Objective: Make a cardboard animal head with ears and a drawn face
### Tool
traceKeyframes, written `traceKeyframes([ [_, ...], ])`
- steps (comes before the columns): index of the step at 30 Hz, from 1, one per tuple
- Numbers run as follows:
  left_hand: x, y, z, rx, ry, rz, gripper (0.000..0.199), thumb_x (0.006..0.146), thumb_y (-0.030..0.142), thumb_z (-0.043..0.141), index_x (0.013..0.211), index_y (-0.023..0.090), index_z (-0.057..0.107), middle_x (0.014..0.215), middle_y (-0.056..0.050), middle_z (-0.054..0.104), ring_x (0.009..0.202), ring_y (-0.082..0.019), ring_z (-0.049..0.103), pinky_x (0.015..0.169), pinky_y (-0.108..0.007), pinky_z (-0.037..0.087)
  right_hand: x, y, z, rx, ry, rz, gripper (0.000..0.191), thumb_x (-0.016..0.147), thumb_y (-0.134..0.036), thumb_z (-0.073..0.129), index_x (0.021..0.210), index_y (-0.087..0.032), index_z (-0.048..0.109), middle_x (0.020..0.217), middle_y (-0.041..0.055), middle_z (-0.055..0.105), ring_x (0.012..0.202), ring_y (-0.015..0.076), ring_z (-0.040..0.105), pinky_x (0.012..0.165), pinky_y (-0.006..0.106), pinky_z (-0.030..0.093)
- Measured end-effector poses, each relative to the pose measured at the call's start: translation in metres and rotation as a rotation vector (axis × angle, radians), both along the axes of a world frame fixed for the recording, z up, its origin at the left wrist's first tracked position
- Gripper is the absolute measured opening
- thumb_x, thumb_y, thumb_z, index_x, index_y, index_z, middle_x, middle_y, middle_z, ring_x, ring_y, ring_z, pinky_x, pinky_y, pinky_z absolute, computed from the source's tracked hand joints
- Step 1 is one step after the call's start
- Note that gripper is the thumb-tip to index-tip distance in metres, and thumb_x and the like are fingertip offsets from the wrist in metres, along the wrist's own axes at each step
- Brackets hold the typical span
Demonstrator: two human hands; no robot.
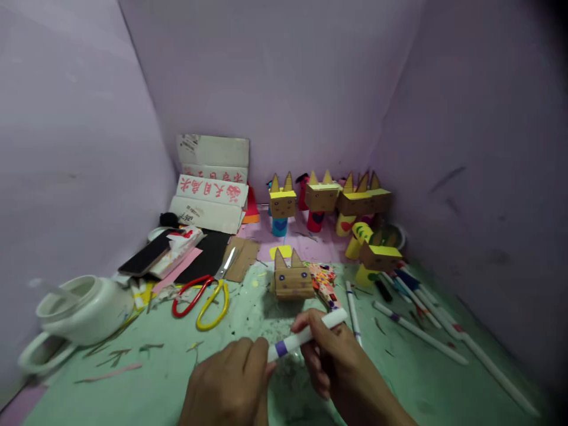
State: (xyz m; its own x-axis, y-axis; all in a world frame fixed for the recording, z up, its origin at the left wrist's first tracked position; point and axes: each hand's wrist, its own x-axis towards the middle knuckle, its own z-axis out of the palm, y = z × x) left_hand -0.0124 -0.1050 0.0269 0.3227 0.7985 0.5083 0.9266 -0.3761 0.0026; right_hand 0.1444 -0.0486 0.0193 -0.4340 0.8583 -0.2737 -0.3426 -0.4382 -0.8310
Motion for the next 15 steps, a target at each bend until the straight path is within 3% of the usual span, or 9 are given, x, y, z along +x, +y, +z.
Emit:
traceKeyframes([
  [4, 0.007, 0.014, 0.000, -0.001, 0.087, -0.035, 0.014, 0.086, 0.014, 0.041, 0.088, 0.020, 0.053, 0.068, -0.003, 0.058, 0.054, -0.021, 0.057, 0.045, -0.032, 0.044, -0.006, 0.006, 0.000, -0.052, -0.008, -0.095, 0.048, 0.070, -0.064, 0.062, 0.069, -0.017, 0.054, 0.033, -0.0115, 0.036, 0.027, 0.0018, 0.020, 0.027, 0.013, 0.014],
  [7, 0.007, 0.017, -0.005, 0.014, 0.134, -0.072, 0.018, 0.083, 0.009, 0.038, 0.076, 0.022, 0.047, 0.061, -0.002, 0.054, 0.050, -0.021, 0.054, 0.043, -0.032, 0.040, 0.002, 0.005, -0.008, -0.086, -0.004, -0.126, 0.045, 0.071, -0.061, 0.063, 0.065, -0.018, 0.053, 0.028, -0.0128, 0.031, 0.025, 0.0016, 0.014, 0.027, 0.014, 0.010],
  [11, 0.008, 0.018, -0.009, 0.053, 0.065, -0.198, 0.025, 0.089, 0.014, 0.031, 0.068, 0.023, 0.041, 0.053, 0.001, 0.049, 0.041, -0.015, 0.048, 0.039, -0.028, 0.033, 0.005, -0.003, -0.007, -0.055, -0.027, -0.054, 0.042, 0.069, -0.057, 0.067, 0.061, -0.017, 0.055, 0.028, -0.0131, 0.027, 0.027, 0.0012, 0.012, 0.029, 0.015, 0.009],
  [15, 0.007, 0.013, -0.009, 0.200, 0.104, -0.114, 0.031, 0.091, 0.018, 0.030, 0.066, 0.024, 0.047, 0.049, 0.001, 0.049, 0.042, -0.017, 0.045, 0.043, -0.031, 0.031, 0.014, -0.005, 0.001, -0.057, -0.066, -0.125, 0.040, 0.070, -0.056, 0.068, 0.060, -0.018, 0.057, 0.031, -0.0121, 0.025, 0.029, 0.0019, 0.012, 0.030, 0.016, 0.007],
])
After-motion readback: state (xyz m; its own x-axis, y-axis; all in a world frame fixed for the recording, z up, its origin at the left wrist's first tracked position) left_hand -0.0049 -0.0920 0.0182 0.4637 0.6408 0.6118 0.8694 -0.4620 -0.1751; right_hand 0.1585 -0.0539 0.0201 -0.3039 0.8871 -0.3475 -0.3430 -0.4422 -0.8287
